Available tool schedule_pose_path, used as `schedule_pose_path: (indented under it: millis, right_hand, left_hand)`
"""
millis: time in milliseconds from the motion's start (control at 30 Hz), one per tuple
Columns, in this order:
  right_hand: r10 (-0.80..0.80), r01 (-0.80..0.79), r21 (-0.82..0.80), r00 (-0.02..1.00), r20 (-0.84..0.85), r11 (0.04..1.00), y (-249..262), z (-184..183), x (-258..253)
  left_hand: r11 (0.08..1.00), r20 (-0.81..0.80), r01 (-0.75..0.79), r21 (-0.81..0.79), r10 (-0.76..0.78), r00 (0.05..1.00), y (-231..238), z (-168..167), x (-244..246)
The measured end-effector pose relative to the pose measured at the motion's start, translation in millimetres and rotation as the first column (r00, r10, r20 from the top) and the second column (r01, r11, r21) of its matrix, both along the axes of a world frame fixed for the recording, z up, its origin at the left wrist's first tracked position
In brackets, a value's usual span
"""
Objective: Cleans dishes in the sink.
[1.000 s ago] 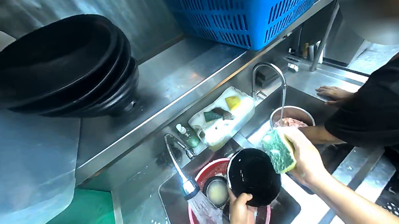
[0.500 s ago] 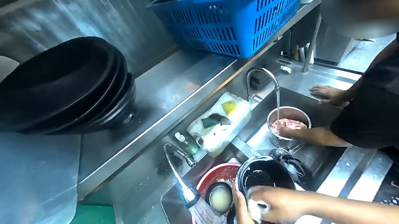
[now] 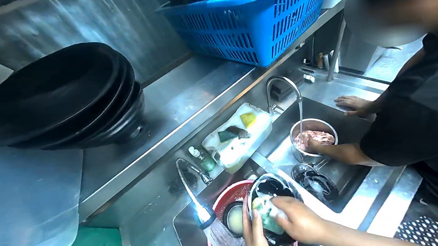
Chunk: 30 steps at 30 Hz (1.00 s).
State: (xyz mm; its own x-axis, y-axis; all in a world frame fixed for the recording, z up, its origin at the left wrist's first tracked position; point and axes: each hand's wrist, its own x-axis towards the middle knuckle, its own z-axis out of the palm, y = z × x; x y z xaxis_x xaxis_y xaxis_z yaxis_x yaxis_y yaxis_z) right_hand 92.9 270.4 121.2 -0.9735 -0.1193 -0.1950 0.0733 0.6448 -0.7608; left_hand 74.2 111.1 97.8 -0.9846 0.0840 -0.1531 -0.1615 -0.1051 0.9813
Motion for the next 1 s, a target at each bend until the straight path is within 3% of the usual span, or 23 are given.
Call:
schedule_pose_path:
  millis: [67, 100, 200, 300, 400, 467, 533, 567, 633, 667, 700, 733, 800, 833, 900, 933, 1000]
  right_hand:
    - [-0.033, 0.031, -0.221, 0.999, -0.003, 0.975, -8, 2, 5]
    - [-0.018, 0.011, -0.250, 0.999, -0.029, 0.968, -11, 4, 8]
    - [0.173, -0.197, -0.167, 0.973, -0.151, 0.966, -8, 9, 18]
    - [0.435, -0.437, 0.015, 0.891, -0.126, 0.899, 9, 5, 19]
    - [0.560, -0.539, 0.333, 0.827, 0.038, 0.774, 30, 12, 11]
    - [0.550, -0.491, 0.560, 0.832, 0.074, 0.667, 36, 22, 1]
    - [0.586, -0.317, 0.729, 0.798, -0.142, 0.607, 45, 17, -13]
    - [0.625, -0.228, 0.753, 0.724, -0.293, 0.617, 51, 9, -17]
    - [0.635, -0.109, 0.734, 0.595, -0.492, 0.670, 58, -7, -20]
    - [0.596, -0.088, 0.723, 0.639, -0.487, 0.685, 55, -13, -15]
    - [0.523, -0.113, 0.708, 0.756, -0.394, 0.697, 48, -18, -7]
    - [0.421, -0.208, 0.646, 0.887, -0.193, 0.735, 38, -19, 0]
    - [0.248, -0.282, 0.367, 0.959, 0.139, 0.887, 24, -28, 10]
    - [0.201, -0.237, 0.188, 0.960, 0.195, 0.953, 18, -36, 16]
    - [0.149, -0.122, -0.124, 0.959, 0.242, 0.985, 13, -40, 31]
    - [0.130, -0.094, -0.164, 0.965, 0.227, 0.982, 15, -39, 37]
    - [0.107, -0.100, -0.062, 0.987, 0.122, 0.993, 25, -43, 47]
  left_hand:
    - [1.000, 0.003, 0.009, 0.014, -0.009, 1.000, 2, -3, 1]
    - [1.000, 0.013, 0.006, 0.028, -0.006, 1.000, 3, -4, 2]
    - [0.997, 0.073, -0.034, 0.070, 0.028, 0.997, 4, -7, 5]
    - [0.997, 0.074, -0.040, 0.069, 0.035, 0.997, -2, -5, 8]
    - [0.999, 0.065, -0.017, 0.044, 0.014, 0.998, -4, -4, 14]
    - [0.999, 0.091, 0.020, 0.028, -0.022, 0.996, 0, -3, 20]
    - [0.995, 0.138, 0.100, 0.007, -0.100, 0.985, 3, -4, 19]
    - [0.987, 0.163, 0.159, -0.008, -0.155, 0.974, 3, -4, 18]
    - [0.965, 0.170, 0.257, -0.051, -0.245, 0.954, 4, 2, 14]
    - [0.957, 0.142, 0.278, -0.085, -0.264, 0.954, 4, 6, 13]
    - [0.951, 0.109, 0.281, -0.128, -0.268, 0.957, 4, 8, 11]
    - [0.947, 0.065, 0.270, -0.176, -0.262, 0.963, 3, 6, 10]
    - [0.932, -0.050, 0.233, -0.279, -0.256, 0.965, 5, -5, 7]
    - [0.929, -0.100, 0.204, -0.309, -0.245, 0.964, 7, -12, 6]
    - [0.951, -0.146, 0.121, -0.285, -0.168, 0.975, 12, -25, 10]
    - [0.963, -0.126, 0.075, -0.258, -0.110, 0.986, 15, -28, 11]
    - [0.976, -0.074, -0.014, -0.219, -0.002, 0.997, 21, -32, 13]
